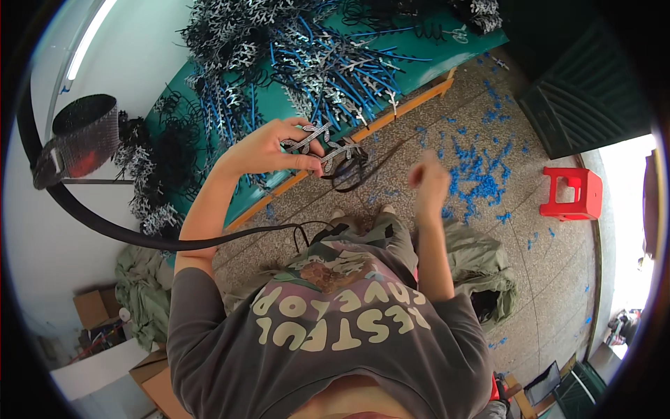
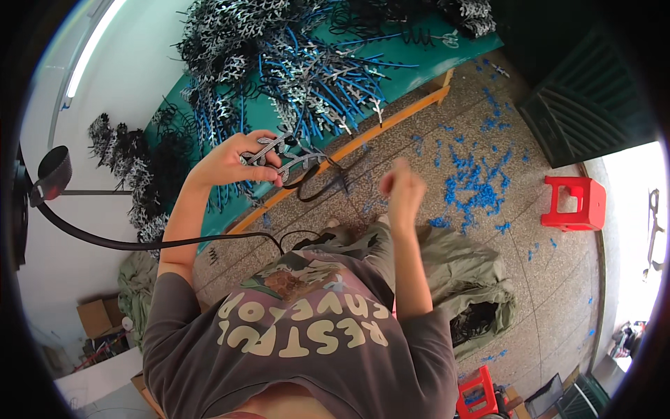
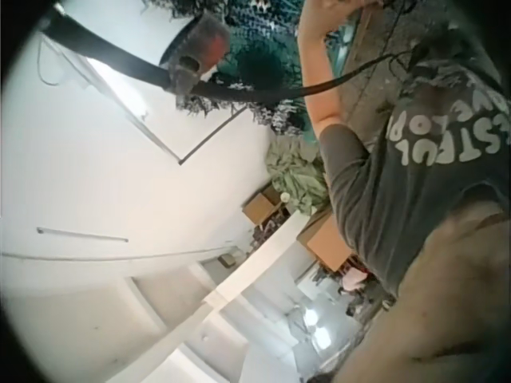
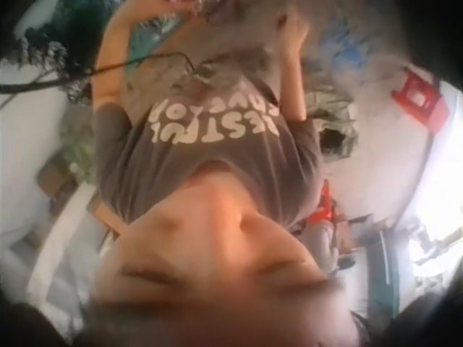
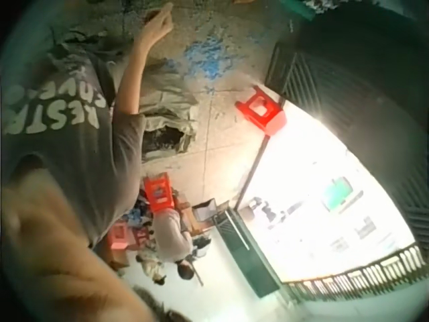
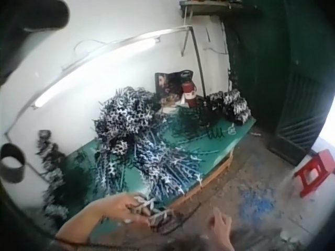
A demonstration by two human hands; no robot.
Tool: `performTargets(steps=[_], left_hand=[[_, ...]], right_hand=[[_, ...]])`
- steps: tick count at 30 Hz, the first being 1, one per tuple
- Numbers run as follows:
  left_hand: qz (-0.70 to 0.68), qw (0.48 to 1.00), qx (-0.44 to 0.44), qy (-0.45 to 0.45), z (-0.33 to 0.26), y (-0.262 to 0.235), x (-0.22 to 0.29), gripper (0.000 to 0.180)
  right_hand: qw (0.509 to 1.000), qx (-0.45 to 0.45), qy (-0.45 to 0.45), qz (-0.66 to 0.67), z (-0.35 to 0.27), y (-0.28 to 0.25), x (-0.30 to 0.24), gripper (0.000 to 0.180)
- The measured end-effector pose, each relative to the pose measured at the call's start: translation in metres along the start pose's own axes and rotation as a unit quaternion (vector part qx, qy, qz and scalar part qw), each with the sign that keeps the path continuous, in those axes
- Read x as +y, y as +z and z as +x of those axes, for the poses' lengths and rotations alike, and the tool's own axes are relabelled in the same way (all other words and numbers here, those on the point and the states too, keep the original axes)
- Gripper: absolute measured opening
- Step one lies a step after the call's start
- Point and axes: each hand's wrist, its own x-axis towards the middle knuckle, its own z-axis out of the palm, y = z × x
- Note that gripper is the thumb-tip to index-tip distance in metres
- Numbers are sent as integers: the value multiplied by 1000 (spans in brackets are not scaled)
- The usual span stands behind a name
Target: The person trims the end of a coiled strap with scissors, then wraps and adheres a decorative rhinestone strip along the coiled strap by hand.
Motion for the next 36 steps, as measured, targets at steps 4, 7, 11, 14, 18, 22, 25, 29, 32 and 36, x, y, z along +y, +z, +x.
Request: performTargets(steps=[4, 7, 11, 14, 18, 22, 25, 29, 32, 36], left_hand=[[37, 999, -2, 1, -15, 1, 0, 12], [74, 996, 37, 32, -25, 0, 0, 15], [49, 995, 88, -12, -43, -5, 1, 15], [70, 991, 113, 0, -55, -7, -4, 17], [73, 990, 111, 34, -63, -10, -2, 20], [63, 986, 153, 33, -66, -10, -3, 22], [61, 988, 142, 8, -69, -10, -3, 19], [60, 988, 133, 56, -68, -10, 5, 20], [72, 982, 137, 108, -66, -8, 11, 26], [60, 981, 113, 148, -64, -7, 14, 24]], right_hand=[[851, -315, 277, 317, -22, 71, 27, 53], [778, -250, 262, 514, -8, 100, 2, 39], [789, -245, 96, 555, 15, 94, -12, 15], [838, -277, -20, 469, 23, 78, -31, 6], [879, -325, -13, 349, 31, 69, -51, 6], [846, -356, -195, 344, 31, 62, -67, 17], [766, -437, -378, 282, 28, 51, -86, 21], [823, -395, -288, 290, 25, 49, -85, 17], [878, -330, -140, 318, 24, 58, -77, 12], [856, -359, -53, 368, 29, 72, -71, 7]])
